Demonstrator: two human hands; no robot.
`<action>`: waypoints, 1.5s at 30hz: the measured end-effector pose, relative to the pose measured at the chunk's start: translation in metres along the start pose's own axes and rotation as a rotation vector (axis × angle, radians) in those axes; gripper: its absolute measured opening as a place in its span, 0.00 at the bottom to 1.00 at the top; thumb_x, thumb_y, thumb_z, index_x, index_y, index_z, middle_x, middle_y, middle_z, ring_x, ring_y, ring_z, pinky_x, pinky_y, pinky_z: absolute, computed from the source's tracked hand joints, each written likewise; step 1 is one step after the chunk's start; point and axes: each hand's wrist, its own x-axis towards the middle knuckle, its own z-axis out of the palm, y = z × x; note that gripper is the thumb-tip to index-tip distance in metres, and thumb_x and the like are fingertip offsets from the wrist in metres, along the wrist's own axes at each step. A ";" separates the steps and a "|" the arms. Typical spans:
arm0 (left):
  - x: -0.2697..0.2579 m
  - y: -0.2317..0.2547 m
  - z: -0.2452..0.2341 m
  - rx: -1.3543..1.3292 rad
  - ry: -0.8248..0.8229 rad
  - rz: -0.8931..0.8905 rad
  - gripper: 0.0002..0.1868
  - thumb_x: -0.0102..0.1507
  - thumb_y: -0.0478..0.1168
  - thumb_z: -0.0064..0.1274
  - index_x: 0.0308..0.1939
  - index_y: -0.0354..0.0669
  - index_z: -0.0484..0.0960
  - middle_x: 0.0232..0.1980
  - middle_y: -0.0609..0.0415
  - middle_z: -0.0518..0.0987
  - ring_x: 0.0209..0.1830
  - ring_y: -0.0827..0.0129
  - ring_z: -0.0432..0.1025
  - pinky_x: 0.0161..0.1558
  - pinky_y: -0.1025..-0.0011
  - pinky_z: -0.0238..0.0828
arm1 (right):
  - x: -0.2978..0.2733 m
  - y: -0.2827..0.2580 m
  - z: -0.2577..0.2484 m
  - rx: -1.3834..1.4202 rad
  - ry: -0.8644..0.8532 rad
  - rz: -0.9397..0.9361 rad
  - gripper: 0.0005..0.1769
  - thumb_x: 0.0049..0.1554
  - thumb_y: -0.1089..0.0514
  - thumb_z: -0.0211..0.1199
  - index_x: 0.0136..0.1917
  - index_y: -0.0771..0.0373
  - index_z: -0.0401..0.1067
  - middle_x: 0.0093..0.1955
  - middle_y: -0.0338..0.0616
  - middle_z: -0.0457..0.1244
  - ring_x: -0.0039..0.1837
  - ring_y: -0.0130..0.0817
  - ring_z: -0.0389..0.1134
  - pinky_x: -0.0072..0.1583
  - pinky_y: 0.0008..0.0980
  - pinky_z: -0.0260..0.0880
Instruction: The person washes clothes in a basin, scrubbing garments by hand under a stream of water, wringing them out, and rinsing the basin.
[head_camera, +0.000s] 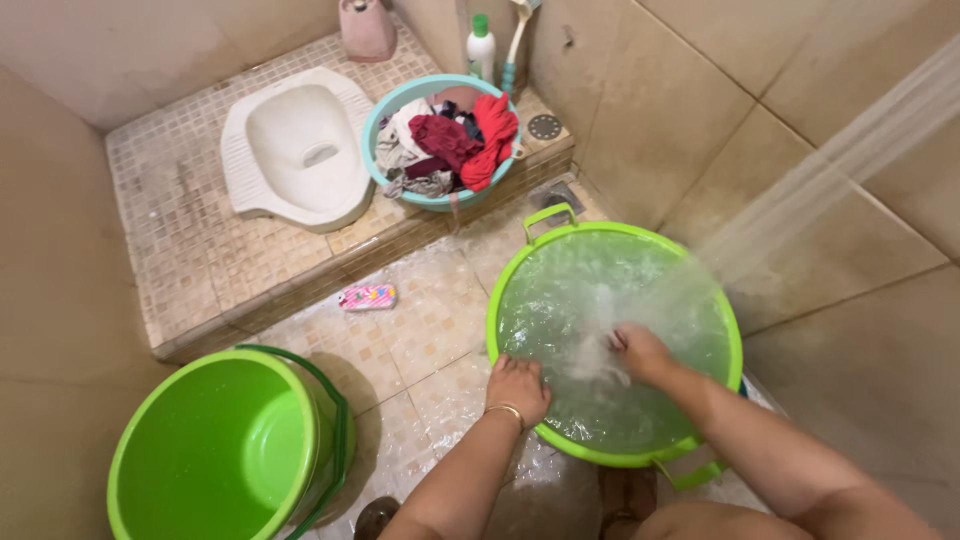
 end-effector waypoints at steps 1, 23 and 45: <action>0.000 0.003 0.001 -0.001 0.008 -0.021 0.24 0.64 0.51 0.47 0.56 0.38 0.76 0.55 0.45 0.78 0.60 0.60 0.70 0.70 0.61 0.48 | 0.003 0.005 0.012 0.002 -0.005 -0.009 0.05 0.57 0.63 0.63 0.47 0.66 0.74 0.47 0.58 0.67 0.49 0.53 0.68 0.53 0.43 0.69; 0.019 0.030 -0.121 -1.370 0.311 0.397 0.39 0.54 0.40 0.69 0.69 0.34 0.74 0.66 0.45 0.81 0.66 0.64 0.76 0.70 0.63 0.72 | -0.120 -0.287 -0.326 1.416 -0.028 -0.643 0.05 0.67 0.65 0.58 0.51 0.62 0.62 0.50 0.45 0.64 0.56 0.38 0.68 0.61 0.40 0.71; -0.067 -0.024 -0.212 -2.123 0.172 0.704 0.44 0.58 0.44 0.66 0.74 0.32 0.65 0.64 0.44 0.76 0.63 0.56 0.73 0.66 0.57 0.71 | -0.073 -0.296 -0.128 1.401 -1.111 0.005 0.42 0.62 0.28 0.40 0.80 0.50 0.56 0.82 0.43 0.54 0.80 0.60 0.56 0.72 0.82 0.54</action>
